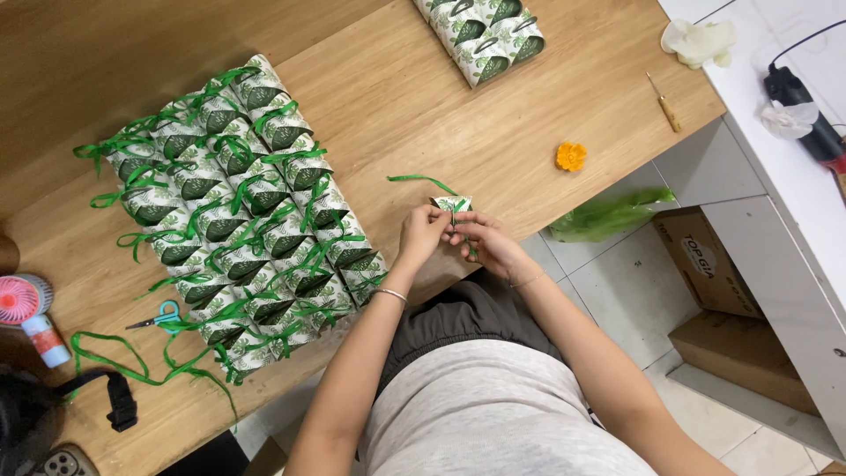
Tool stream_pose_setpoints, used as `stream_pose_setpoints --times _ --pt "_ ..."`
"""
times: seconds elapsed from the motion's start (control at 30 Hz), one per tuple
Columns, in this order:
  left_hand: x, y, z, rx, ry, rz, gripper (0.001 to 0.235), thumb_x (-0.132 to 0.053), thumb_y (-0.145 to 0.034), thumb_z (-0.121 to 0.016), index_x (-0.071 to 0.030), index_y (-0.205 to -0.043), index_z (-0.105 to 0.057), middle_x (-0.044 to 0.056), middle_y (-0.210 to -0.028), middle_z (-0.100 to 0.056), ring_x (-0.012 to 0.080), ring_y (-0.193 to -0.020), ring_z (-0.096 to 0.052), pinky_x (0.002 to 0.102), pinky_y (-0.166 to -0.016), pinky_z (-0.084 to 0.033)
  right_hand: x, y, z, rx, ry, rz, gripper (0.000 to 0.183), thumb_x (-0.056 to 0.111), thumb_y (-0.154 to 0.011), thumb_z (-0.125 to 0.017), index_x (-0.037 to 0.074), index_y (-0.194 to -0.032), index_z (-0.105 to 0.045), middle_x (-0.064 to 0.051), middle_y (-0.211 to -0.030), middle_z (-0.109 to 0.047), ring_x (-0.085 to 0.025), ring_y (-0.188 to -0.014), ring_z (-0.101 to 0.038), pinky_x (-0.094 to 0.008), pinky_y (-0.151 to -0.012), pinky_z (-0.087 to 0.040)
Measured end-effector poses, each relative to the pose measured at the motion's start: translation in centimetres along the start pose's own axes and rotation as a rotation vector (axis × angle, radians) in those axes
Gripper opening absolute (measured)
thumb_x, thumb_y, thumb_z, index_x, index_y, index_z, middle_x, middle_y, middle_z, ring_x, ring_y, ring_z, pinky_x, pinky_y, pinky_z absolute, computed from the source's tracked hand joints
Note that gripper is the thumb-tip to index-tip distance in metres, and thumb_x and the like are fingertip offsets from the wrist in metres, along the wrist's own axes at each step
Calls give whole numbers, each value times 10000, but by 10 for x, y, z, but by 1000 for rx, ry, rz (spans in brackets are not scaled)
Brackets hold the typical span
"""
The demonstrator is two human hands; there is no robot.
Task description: Tying decorative green ribbons around small square packaged items and stacking them on a workbench.
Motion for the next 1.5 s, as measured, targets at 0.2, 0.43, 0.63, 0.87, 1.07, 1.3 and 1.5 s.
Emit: stream_pose_setpoints --times 0.2,0.43,0.63,0.87,1.07,1.3,1.5 --pt "11 3 19 -95 279 56 213 -213 -990 -630 -5 -1021 -659 76 -849 -744 134 -676 -727 261 -592 -558 42 4 22 -105 474 178 305 75 -901 -688 42 -1198 -623 -48 -797 -717 -95 -593 -624 -246 -508 -454" --pt "-29 55 83 -306 736 42 163 -218 -1053 -567 -57 -1050 -592 88 -1050 -770 129 -836 -734 236 -695 -566 88 29 36 -85 903 197 186 181 -876 -767 14 -953 -746 -9 -702 -674 -58 -613 -604 -243 -530 -484" --pt "-58 85 113 -526 808 -59 145 -193 -1070 -584 -50 -1064 -602 117 -1022 -759 142 -851 -734 241 -746 -567 140 54 32 -79 1107 127 206 215 -863 -790 14 -825 -763 -11 -609 -580 -83 -575 -493 -267 -506 -403" --pt "-101 91 121 -553 642 -75 224 -88 -992 -710 14 -1178 -641 117 -1048 -769 127 -891 -717 239 -799 -567 178 64 11 99 987 82 321 277 -905 -790 47 -718 -668 -46 -670 -584 -89 -613 -438 -255 -543 -328" --pt "-143 78 103 -441 649 -126 492 -31 -923 -736 28 -1373 -545 158 -1062 -766 154 -950 -740 288 -902 -599 186 60 -21 417 156 231 137 141 -945 -670 55 -842 -648 -139 -1180 -742 -147 -831 -672 -277 -723 -523" --pt "-181 57 83 -353 624 -159 674 -23 -876 -746 -19 -1459 -409 134 -1015 -774 127 -969 -737 279 -915 -577 168 32 -24 539 -137 283 104 41 -998 -692 -15 -1085 -686 -202 -1093 -713 -206 -916 -674 -318 -825 -532" --pt "-158 34 59 -198 562 -144 320 -90 -997 -730 81 -1261 -669 94 -1031 -791 89 -927 -697 223 -840 -545 185 37 -40 355 223 489 185 -5 -986 -662 -40 -1164 -695 -157 -1125 -745 -154 -1058 -689 -274 -907 -513"
Point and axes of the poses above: each hand's wrist, its own y-axis away from the middle knuckle, its own z-axis out of the back of the hand, x = y × z, the point moved 8 cm from there along -y, towards the middle knuckle
